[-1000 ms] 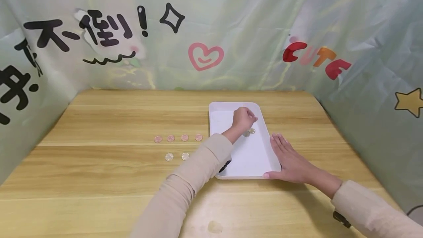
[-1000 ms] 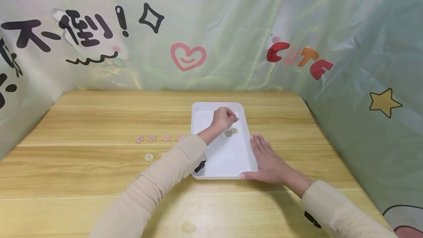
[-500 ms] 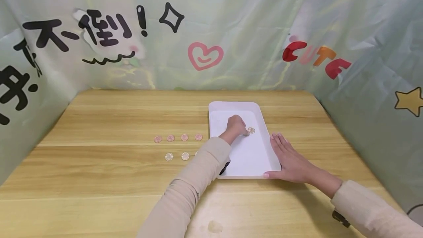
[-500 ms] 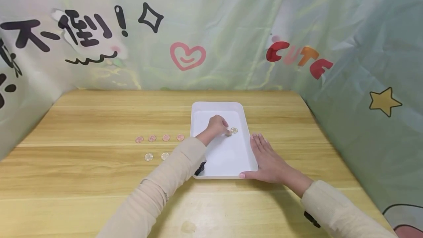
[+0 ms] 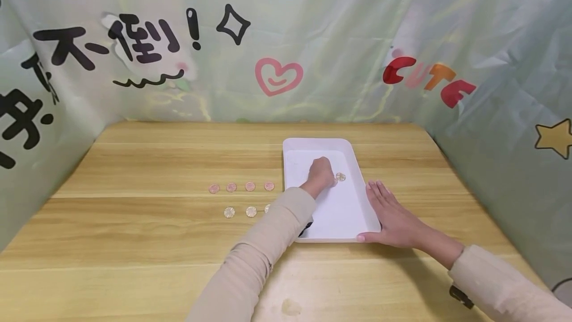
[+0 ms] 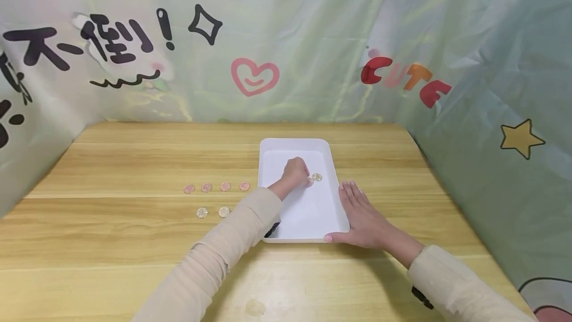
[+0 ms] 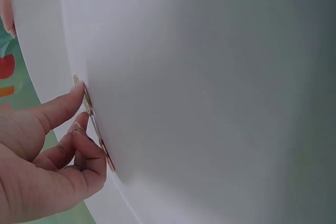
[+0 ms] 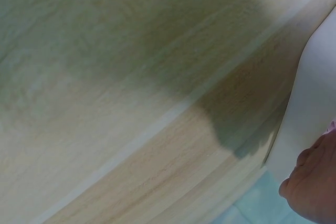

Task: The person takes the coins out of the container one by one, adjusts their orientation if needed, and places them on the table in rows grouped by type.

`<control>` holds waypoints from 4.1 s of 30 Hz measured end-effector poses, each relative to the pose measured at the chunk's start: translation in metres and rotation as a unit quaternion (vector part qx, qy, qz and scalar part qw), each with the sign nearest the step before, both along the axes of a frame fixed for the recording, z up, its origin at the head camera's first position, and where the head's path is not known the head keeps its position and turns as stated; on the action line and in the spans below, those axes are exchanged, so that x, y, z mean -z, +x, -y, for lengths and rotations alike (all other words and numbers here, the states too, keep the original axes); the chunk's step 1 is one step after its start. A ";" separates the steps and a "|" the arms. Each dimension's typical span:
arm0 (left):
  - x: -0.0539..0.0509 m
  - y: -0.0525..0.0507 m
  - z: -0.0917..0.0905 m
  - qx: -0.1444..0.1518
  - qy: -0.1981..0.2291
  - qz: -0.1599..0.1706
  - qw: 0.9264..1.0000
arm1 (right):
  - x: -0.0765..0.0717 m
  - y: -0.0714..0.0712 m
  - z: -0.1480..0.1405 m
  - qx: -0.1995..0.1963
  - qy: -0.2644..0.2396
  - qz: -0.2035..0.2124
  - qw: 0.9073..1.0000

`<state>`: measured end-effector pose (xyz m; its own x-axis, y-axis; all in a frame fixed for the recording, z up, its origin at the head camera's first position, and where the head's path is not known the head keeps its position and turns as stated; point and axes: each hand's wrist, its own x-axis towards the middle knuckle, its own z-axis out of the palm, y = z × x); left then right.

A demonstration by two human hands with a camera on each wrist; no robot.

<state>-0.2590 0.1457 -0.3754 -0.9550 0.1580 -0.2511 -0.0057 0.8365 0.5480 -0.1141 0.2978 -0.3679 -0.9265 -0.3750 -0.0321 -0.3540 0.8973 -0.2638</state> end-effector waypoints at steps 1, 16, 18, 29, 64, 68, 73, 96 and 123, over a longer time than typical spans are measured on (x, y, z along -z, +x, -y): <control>-0.005 0.004 0.000 -0.004 -0.002 -0.004 1.000 | 0.000 0.000 0.000 0.000 0.000 0.000 1.000; 0.013 -0.013 -0.004 -0.010 -0.018 -0.046 0.999 | 0.001 -0.001 0.001 -0.007 0.002 -0.006 1.000; 0.053 -0.047 -0.018 -0.007 -0.020 -0.053 0.998 | 0.001 0.000 0.001 -0.008 0.002 -0.006 1.000; 0.050 -0.059 -0.022 0.014 0.022 -0.045 0.999 | -0.002 0.000 0.002 -0.010 -0.004 0.002 1.000; -0.046 0.034 0.105 0.032 0.213 -0.009 0.976 | -0.001 -0.004 0.007 -0.008 -0.003 0.019 1.000; -0.045 0.037 0.119 0.034 0.219 -0.005 0.975 | -0.001 -0.003 0.004 -0.004 -0.008 0.022 1.000; -0.044 0.041 0.136 0.014 0.221 0.002 0.975 | -0.004 -0.001 -0.001 -0.004 -0.002 0.018 1.000; -0.015 0.055 0.219 -0.033 0.220 0.000 0.975 | -0.002 0.002 -0.003 -0.005 0.000 0.003 1.000; 0.002 0.085 0.306 -0.076 0.138 0.038 0.987 | -0.003 0.001 -0.003 -0.009 -0.002 0.003 1.000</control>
